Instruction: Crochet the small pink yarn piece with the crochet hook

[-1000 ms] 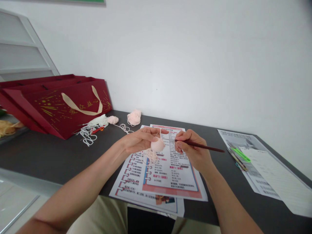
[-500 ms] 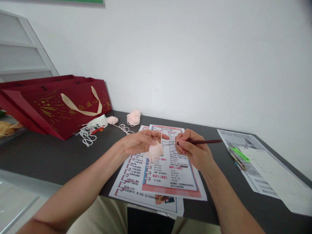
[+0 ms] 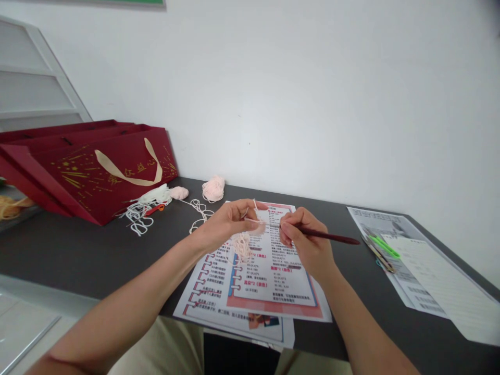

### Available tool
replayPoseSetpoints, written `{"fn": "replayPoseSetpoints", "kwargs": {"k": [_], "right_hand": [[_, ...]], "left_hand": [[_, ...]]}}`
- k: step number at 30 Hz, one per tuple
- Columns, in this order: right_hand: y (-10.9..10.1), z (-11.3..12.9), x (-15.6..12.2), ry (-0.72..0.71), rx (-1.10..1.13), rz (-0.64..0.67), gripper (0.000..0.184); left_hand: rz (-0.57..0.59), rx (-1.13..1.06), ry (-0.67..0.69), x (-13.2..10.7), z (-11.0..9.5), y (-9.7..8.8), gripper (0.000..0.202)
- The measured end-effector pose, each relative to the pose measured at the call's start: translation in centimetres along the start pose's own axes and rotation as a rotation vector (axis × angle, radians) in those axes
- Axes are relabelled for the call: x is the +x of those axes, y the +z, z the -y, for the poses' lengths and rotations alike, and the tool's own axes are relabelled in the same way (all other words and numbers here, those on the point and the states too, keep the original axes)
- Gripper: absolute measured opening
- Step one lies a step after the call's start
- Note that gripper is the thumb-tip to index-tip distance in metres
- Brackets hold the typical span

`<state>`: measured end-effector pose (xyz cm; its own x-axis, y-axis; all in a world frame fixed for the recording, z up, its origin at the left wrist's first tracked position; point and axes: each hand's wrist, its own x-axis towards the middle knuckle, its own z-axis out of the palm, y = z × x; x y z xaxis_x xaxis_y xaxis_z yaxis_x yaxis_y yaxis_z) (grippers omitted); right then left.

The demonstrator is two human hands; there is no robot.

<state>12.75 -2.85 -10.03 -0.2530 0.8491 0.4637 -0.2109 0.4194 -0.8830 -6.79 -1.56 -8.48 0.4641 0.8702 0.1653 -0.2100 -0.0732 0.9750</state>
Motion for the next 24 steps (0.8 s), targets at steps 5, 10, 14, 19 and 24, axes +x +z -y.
{"fn": "replayPoseSetpoints", "kwargs": {"k": [5, 10, 14, 19, 24], "right_hand": [[0.0, 0.2, -0.4, -0.064, -0.231, -0.031, 0.016], [0.8, -0.1, -0.9, -0.216, -0.586, -0.035, 0.012], [1.6, -1.0, -1.1, -0.407, -0.717, 0.019, 0.013], [1.0, -2.1, -1.0, -0.595, -0.818, 0.148, 0.02], [0.7, -2.4, -0.8, -0.721, -1.034, 0.165, 0.022]], "left_hand": [[-0.056, 0.13, 0.049, 0.0, 0.2, 0.2, 0.017], [-0.178, 0.35, 0.132, -0.1, 0.5, 0.7, 0.006], [-0.205, 0.401, 0.176, -0.1, 0.7, 1.3, 0.004], [-0.103, 0.017, 0.002, 0.0, 1.1, 1.5, 0.034], [-0.121, -0.257, -0.129, 0.2, 1.6, 1.7, 0.037]]}}
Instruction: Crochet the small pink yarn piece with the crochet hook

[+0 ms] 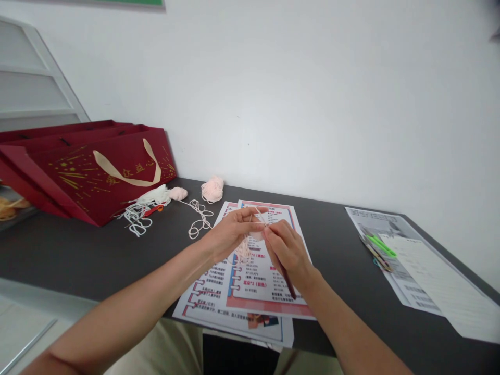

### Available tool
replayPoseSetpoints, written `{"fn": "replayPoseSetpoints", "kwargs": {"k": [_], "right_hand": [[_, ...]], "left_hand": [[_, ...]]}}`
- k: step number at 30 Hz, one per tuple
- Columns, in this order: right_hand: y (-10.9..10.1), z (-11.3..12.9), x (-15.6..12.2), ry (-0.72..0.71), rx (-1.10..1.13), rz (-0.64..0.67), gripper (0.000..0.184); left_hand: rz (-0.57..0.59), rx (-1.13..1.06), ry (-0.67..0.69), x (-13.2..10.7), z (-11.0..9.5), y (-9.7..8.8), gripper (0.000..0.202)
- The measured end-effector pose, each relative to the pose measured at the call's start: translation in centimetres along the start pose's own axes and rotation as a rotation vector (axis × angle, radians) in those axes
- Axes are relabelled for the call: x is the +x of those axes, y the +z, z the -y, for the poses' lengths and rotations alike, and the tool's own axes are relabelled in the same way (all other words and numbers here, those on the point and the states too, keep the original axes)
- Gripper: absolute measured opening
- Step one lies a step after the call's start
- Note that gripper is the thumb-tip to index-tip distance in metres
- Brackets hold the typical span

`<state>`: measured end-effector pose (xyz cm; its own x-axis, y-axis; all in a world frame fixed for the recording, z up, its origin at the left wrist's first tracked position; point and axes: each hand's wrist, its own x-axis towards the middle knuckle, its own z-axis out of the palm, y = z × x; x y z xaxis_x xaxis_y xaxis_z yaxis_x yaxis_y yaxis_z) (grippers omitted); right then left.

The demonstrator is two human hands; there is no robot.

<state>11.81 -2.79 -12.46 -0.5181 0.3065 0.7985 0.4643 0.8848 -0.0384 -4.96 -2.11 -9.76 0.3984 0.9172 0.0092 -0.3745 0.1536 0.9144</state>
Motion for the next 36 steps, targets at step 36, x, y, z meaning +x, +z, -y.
{"fn": "replayPoseSetpoints", "kwargs": {"k": [36], "right_hand": [[0.2, 0.9, 0.2, 0.151, 0.23, -0.186, 0.025]], "left_hand": [[0.041, -0.145, -0.038, -0.2, -0.4, 0.2, 0.04]]}}
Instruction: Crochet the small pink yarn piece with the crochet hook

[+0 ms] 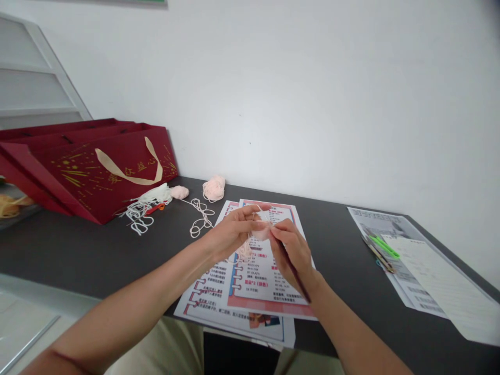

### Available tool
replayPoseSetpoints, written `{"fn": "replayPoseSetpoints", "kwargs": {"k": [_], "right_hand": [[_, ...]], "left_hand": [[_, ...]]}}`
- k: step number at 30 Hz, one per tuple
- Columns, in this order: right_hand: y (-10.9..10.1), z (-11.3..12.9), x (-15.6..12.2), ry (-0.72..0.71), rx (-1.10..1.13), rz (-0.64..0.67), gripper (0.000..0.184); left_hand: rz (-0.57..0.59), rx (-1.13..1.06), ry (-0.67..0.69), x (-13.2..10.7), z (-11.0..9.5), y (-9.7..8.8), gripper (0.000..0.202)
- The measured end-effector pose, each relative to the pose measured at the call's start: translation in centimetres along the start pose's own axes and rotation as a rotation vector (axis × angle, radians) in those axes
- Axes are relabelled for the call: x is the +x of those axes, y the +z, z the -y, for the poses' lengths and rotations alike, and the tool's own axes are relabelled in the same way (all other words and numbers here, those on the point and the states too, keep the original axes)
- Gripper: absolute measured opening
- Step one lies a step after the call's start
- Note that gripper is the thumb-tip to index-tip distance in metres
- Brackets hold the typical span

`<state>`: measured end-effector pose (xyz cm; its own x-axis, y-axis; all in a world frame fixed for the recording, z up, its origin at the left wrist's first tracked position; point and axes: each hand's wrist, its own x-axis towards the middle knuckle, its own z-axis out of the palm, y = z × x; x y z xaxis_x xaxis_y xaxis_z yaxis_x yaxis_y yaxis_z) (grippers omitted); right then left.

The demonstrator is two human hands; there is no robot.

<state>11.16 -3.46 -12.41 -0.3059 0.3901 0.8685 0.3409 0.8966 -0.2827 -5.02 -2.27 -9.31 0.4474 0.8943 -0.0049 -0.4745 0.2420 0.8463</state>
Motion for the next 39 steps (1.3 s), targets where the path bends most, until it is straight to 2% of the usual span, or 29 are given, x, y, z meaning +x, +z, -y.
{"fn": "replayPoseSetpoints", "kwargs": {"k": [5, 7, 10, 21, 25, 28, 32, 36, 39], "right_hand": [[-1.0, -0.3, 1.1, 0.371, 0.418, -0.002, 0.009], [-1.4, -0.6, 1.3, 0.45, 0.559, 0.009, 0.007], [-1.9, -0.9, 1.6, 0.507, 0.668, 0.036, 0.007], [-3.4, -1.5, 1.8, 0.601, 0.814, 0.136, 0.006], [-3.3, -1.1, 2.4, 0.671, 1.0, 0.098, 0.009], [-3.1, -0.6, 2.9, 0.753, 1.125, 0.056, 0.013], [-2.9, -0.3, 2.8, 0.767, 1.071, 0.004, 0.015], [-2.6, -0.7, 2.3, 0.692, 0.91, -0.01, 0.014], [-2.5, -0.7, 2.0, 0.638, 0.781, 0.015, 0.013]], "left_hand": [[0.017, -0.021, -0.09, 0.3, -1.3, -1.1, 0.04], [0.051, -0.006, -0.097, 0.3, -1.7, -1.5, 0.041], [0.09, 0.011, -0.115, 0.4, -2.1, -2.1, 0.041], [0.208, -0.004, -0.212, 0.4, -2.4, -2.6, 0.036], [0.226, 0.052, -0.213, 0.1, -2.5, -2.4, 0.035], [0.199, 0.144, -0.149, 0.0, -2.5, -2.1, 0.033], [0.156, 0.294, -0.002, -0.2, -2.2, -1.7, 0.031], [0.105, 0.421, 0.109, -0.2, -1.8, -1.3, 0.024], [0.068, 0.471, 0.149, -0.2, -1.5, -1.1, 0.026]]}}
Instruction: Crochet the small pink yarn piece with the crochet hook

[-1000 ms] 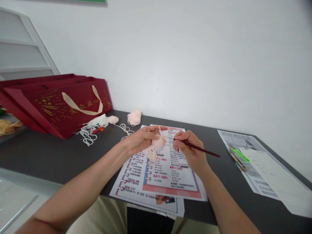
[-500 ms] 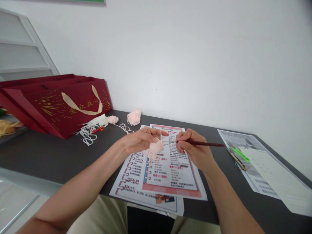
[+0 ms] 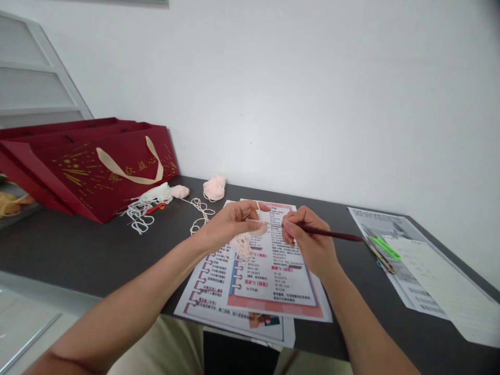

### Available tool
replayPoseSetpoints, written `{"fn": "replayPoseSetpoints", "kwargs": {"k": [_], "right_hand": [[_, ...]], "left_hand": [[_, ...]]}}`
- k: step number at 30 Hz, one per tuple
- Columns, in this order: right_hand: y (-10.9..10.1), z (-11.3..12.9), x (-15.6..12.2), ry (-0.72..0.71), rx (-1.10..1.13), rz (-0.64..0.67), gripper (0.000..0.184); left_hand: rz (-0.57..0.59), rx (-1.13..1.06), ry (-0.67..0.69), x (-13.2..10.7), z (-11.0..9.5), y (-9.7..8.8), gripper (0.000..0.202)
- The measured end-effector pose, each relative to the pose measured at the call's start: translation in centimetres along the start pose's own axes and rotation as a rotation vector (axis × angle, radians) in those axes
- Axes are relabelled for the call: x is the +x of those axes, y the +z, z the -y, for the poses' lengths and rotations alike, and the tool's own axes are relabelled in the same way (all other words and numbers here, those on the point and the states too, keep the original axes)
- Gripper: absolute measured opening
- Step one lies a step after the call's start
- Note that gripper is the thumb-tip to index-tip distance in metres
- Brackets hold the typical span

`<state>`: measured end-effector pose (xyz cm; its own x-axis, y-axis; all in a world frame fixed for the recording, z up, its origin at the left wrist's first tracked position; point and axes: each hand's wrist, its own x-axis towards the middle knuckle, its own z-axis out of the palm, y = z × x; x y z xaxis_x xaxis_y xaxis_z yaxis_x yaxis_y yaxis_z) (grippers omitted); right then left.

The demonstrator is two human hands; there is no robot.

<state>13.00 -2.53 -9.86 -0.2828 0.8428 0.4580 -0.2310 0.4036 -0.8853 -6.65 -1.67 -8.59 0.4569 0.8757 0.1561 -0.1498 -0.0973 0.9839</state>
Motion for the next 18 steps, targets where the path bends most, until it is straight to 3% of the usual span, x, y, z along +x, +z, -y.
{"fn": "replayPoseSetpoints", "kwargs": {"k": [5, 10, 12, 15, 18], "right_hand": [[0.1, 0.1, -0.5, -0.088, -0.302, -0.02, 0.013], [0.9, 0.1, -1.0, -0.237, -0.643, 0.016, 0.012], [1.2, -0.1, -1.0, -0.303, -0.721, 0.031, 0.012], [1.6, -0.7, -1.1, -0.36, -0.777, 0.045, 0.012], [1.6, -1.4, -1.0, -0.453, -0.778, 0.093, 0.016]], "left_hand": [[-0.06, 0.131, 0.037, 0.0, 0.4, 0.2, 0.029], [-0.185, 0.402, 0.167, -0.1, 0.6, 0.6, 0.005], [-0.219, 0.479, 0.22, -0.2, 0.6, 1.0, 0.006], [-0.225, 0.508, 0.267, -0.4, 0.5, 1.7, 0.011], [-0.191, 0.398, 0.216, -0.4, 0.5, 2.0, 0.004]]}}
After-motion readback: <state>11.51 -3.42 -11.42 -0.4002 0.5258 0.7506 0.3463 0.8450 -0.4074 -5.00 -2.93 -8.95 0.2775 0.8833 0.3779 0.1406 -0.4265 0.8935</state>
